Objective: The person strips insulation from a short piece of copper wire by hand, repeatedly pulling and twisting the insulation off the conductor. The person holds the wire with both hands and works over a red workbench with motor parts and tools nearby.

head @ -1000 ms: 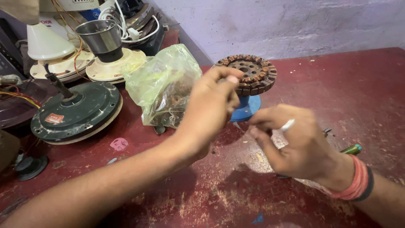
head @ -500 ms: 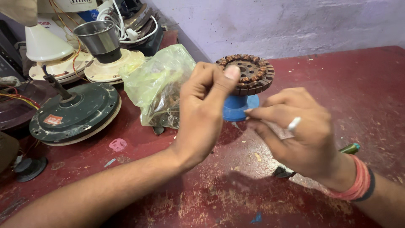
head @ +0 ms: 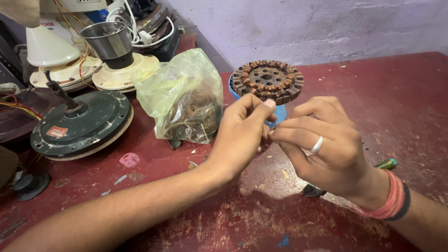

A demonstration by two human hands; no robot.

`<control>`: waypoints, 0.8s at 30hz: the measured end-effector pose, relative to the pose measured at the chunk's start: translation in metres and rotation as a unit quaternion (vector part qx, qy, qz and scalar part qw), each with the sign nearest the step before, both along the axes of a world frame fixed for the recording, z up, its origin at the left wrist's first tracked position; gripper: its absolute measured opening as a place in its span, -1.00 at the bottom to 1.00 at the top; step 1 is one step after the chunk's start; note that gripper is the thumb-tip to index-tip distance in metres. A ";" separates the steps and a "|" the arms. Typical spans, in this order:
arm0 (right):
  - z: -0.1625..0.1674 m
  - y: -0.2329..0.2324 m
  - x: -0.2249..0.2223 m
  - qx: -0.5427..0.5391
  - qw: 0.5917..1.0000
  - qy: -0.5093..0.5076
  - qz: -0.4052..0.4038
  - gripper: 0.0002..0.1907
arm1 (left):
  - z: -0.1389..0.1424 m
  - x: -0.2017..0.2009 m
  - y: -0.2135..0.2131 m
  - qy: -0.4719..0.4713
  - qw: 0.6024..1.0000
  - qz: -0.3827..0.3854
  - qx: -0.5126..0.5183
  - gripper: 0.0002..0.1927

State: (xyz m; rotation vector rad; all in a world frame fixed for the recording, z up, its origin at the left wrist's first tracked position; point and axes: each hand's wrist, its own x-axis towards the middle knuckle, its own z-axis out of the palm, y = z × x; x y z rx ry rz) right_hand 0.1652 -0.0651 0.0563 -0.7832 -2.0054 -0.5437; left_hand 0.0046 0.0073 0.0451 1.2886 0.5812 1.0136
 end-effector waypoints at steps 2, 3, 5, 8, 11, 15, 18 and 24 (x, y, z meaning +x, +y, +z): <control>0.001 0.001 -0.003 0.004 1.000 -0.016 0.009 -0.81 | -0.003 0.002 0.001 0.025 0.999 -0.016 -0.011 -0.74; 0.002 0.001 -0.004 0.006 1.000 -0.024 0.013 -0.80 | -0.004 0.002 0.002 0.037 0.999 -0.023 -0.017 -0.75; 0.003 -0.001 -0.007 -0.004 0.999 -0.029 0.028 -0.79 | -0.004 0.002 0.002 0.092 0.992 -0.009 -0.090 -0.77; 0.004 -0.003 -0.010 -0.020 0.998 -0.040 0.052 -0.78 | -0.005 0.002 0.000 0.110 0.977 -0.075 -0.168 -0.77; 0.006 -0.005 -0.009 -0.053 0.994 -0.057 0.074 -0.73 | -0.006 0.002 -0.001 0.096 0.962 -0.131 -0.217 -0.74; 0.006 -0.004 -0.008 -0.070 0.990 -0.105 0.063 -0.71 | -0.005 0.000 -0.001 0.056 0.960 -0.144 -0.235 -0.73; 0.004 -0.002 -0.007 -0.071 0.983 -0.160 0.061 -0.65 | -0.007 0.001 -0.001 0.066 0.959 -0.073 -0.266 -0.73; 0.002 -0.002 -0.010 -0.037 0.985 -0.171 0.006 -0.70 | -0.019 0.003 0.004 -0.002 0.960 -0.031 -0.279 -0.74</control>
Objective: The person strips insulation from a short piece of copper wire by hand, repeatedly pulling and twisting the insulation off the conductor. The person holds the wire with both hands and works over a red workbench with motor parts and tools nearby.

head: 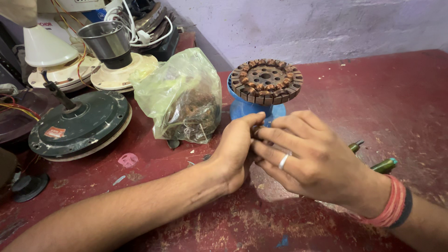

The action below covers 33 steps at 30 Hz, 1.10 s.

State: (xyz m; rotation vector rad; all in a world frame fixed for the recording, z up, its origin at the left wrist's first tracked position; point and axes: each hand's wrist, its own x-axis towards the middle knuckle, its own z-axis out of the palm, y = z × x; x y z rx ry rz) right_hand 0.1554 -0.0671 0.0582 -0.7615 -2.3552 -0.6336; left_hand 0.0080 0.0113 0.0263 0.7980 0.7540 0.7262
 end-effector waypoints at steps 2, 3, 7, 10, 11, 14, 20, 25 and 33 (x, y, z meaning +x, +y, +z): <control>0.001 -0.002 -0.001 0.004 1.000 0.021 -0.021 -0.65 | -0.002 0.000 0.000 -0.044 0.998 -0.027 0.034 -0.71; 0.002 -0.003 -0.001 0.006 0.999 0.032 -0.031 -0.63 | -0.002 -0.001 0.000 -0.066 0.996 -0.040 0.051 -0.69; 0.004 -0.005 -0.003 0.013 0.998 0.045 -0.045 -0.67 | 0.004 -0.002 -0.003 -0.045 0.997 -0.035 0.044 -0.74; 0.004 -0.004 -0.002 0.026 0.997 0.041 -0.054 -0.69 | 0.011 -0.002 -0.006 -0.086 0.994 -0.032 0.058 -0.71; 0.003 -0.004 0.000 0.030 0.997 0.039 -0.053 -0.69 | 0.012 -0.002 -0.008 -0.098 0.993 -0.032 0.060 -0.70; 0.002 -0.001 0.007 0.033 0.997 0.047 -0.050 -0.73 | 0.014 -0.002 -0.014 -0.123 0.988 -0.033 0.084 -0.66; 0.011 0.009 0.024 0.086 0.986 0.129 -0.063 -0.90 | 0.018 0.000 -0.018 -0.071 0.960 0.032 0.268 -0.67; 0.016 0.005 0.032 0.075 0.970 0.228 -0.033 -0.93 | 0.023 -0.008 -0.028 0.022 0.902 0.095 0.421 -0.49; 0.001 -0.003 0.005 -0.024 0.976 0.197 0.086 -0.84 | 0.036 -0.005 -0.026 -0.024 0.995 -0.068 0.072 -0.29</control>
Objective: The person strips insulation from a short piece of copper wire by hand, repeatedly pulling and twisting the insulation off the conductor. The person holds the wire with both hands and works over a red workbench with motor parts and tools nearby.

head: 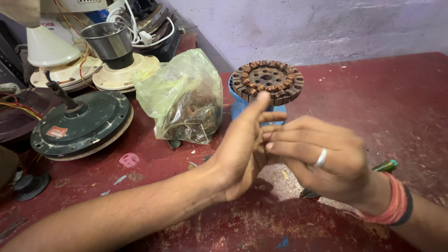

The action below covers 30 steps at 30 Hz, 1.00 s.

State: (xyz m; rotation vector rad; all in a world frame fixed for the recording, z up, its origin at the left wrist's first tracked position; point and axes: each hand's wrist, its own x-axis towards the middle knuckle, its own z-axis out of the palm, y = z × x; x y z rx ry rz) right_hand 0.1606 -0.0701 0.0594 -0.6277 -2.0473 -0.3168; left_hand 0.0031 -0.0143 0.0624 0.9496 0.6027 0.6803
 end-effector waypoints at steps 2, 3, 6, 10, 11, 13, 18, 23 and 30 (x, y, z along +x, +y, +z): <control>0.002 -0.001 -0.003 0.006 0.999 -0.045 -0.011 -0.86 | -0.003 0.002 -0.001 0.021 0.999 0.019 -0.016 -0.42; 0.004 -0.002 -0.004 0.009 0.998 -0.068 -0.016 -0.86 | -0.005 0.003 -0.001 0.031 0.999 0.029 -0.025 -0.48; 0.006 -0.005 -0.008 0.054 0.992 -0.111 -0.022 -0.80 | -0.011 0.002 0.003 0.051 0.997 0.059 -0.018 -0.60; 0.007 -0.009 -0.005 0.064 0.995 -0.057 -0.050 -0.85 | -0.020 0.000 0.012 0.089 0.994 0.059 0.023 -0.62; 0.009 -0.008 -0.003 0.060 0.995 -0.029 -0.079 -0.88 | -0.022 0.000 0.014 0.092 0.994 0.060 0.025 -0.62; 0.010 -0.006 0.001 0.052 0.992 -0.002 -0.111 -0.87 | -0.025 0.001 0.017 0.084 0.994 0.069 0.027 -0.62; 0.006 0.005 0.002 0.009 0.997 -0.014 -0.082 -0.80 | -0.029 0.002 0.021 0.047 0.991 0.126 0.005 -0.65; 0.002 0.005 0.004 -0.009 0.996 -0.009 -0.093 -0.79 | -0.025 0.001 0.015 0.018 0.990 0.135 -0.016 -0.70; 0.002 0.003 0.008 0.013 0.996 0.013 -0.088 -0.83 | -0.016 0.003 -0.002 0.145 0.982 0.025 -0.116 -0.67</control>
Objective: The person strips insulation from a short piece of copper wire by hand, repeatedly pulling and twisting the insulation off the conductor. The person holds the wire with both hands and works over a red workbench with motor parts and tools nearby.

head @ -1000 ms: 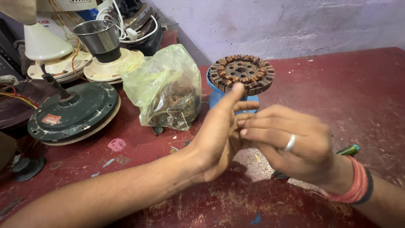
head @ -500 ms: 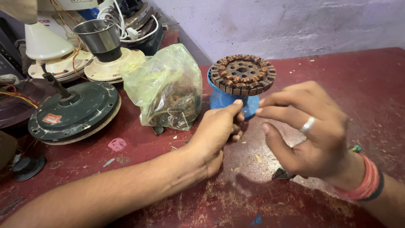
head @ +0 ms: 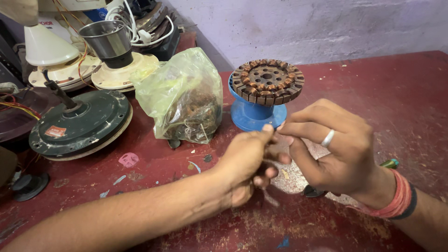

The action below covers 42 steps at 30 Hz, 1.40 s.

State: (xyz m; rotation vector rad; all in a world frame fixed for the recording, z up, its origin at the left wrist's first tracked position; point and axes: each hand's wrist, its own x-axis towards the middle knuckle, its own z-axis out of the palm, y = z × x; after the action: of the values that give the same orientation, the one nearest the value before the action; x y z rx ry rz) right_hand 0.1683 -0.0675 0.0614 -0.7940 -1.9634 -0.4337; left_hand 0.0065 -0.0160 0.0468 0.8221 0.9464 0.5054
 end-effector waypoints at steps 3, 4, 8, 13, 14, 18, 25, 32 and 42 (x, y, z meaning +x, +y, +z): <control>0.001 -0.002 0.000 -0.015 1.000 0.020 -0.018 -0.89 | -0.006 -0.001 -0.007 -0.009 0.998 -0.059 0.022 -0.61; 0.002 -0.002 0.000 -0.021 1.000 0.018 -0.013 -0.87 | -0.009 -0.001 -0.007 -0.011 0.997 -0.056 0.044 -0.57; 0.005 0.000 0.000 -0.033 0.999 -0.006 0.022 -0.75 | -0.021 0.000 -0.008 -0.049 0.985 0.000 0.167 -0.60; 0.002 0.005 0.000 -0.053 0.998 -0.022 0.015 -0.66 | -0.020 0.001 -0.007 -0.077 0.954 0.074 0.279 -0.60; 0.001 0.007 0.000 -0.070 0.997 -0.020 -0.002 -0.62 | -0.017 0.001 -0.007 -0.059 0.955 0.087 0.278 -0.60; -0.005 0.011 0.002 -0.149 0.987 -0.015 -0.057 -0.53 | -0.009 -0.002 -0.011 -0.073 0.978 0.087 0.175 -0.65; -0.011 0.013 0.006 -0.159 0.984 -0.030 -0.070 -0.79 | -0.032 0.003 -0.019 -0.084 0.972 0.068 0.209 -0.66; -0.008 0.009 0.012 -0.148 0.980 0.060 -0.121 -0.88 | -0.037 0.003 -0.022 0.100 0.955 0.003 0.280 -0.32; -0.013 0.015 -0.011 -0.304 0.915 0.226 -0.142 -0.75 | -0.028 0.004 -0.011 0.258 0.673 -0.196 0.665 -0.68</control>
State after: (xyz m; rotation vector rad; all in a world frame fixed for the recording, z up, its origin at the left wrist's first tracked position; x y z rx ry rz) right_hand 0.1575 -0.0523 0.0487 -1.4424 -1.5427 0.2129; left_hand 0.0106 -0.0272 0.0186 2.5675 0.7412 0.5502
